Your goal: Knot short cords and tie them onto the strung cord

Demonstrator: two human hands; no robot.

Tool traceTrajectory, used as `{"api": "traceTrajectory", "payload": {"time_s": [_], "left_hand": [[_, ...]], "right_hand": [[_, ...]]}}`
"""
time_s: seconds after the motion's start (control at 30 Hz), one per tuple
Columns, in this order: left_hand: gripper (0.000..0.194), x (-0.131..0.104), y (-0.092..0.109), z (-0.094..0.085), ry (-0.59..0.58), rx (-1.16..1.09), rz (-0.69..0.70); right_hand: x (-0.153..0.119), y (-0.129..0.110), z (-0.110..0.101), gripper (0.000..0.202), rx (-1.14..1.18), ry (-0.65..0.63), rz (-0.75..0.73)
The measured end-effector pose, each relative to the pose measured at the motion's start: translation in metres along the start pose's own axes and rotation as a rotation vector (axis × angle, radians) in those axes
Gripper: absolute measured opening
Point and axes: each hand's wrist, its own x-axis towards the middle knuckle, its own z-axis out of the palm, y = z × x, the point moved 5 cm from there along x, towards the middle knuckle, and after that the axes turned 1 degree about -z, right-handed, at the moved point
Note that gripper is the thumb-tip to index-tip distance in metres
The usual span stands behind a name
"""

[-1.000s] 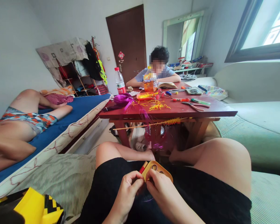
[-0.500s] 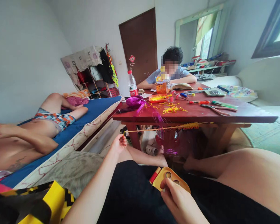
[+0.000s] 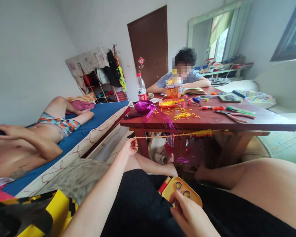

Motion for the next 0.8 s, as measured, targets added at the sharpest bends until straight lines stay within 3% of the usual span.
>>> {"api": "traceTrajectory", "payload": {"time_s": [0.13,0.3,0.43,0.63,0.8], "left_hand": [[0.031,-0.01,-0.022,0.021,-0.071,0.026,-0.001],[0.03,-0.018,-0.057,0.061,-0.113,0.029,0.146],[0.031,-0.013,-0.072,0.081,-0.107,0.048,0.211],[0.03,-0.006,-0.083,0.104,-0.231,0.156,0.063],[0.03,-0.012,-0.106,0.153,-0.252,0.266,0.021]], "right_hand": [[0.001,0.003,0.002,0.009,-0.001,0.011,0.003],[0.001,0.004,0.003,0.007,-0.002,-0.019,-0.009],[0.0,0.005,0.004,0.007,0.001,-0.031,-0.032],[-0.001,0.009,0.01,0.007,0.004,-0.036,-0.052],[-0.001,0.013,0.016,0.009,-0.01,-0.119,-0.044]]}}
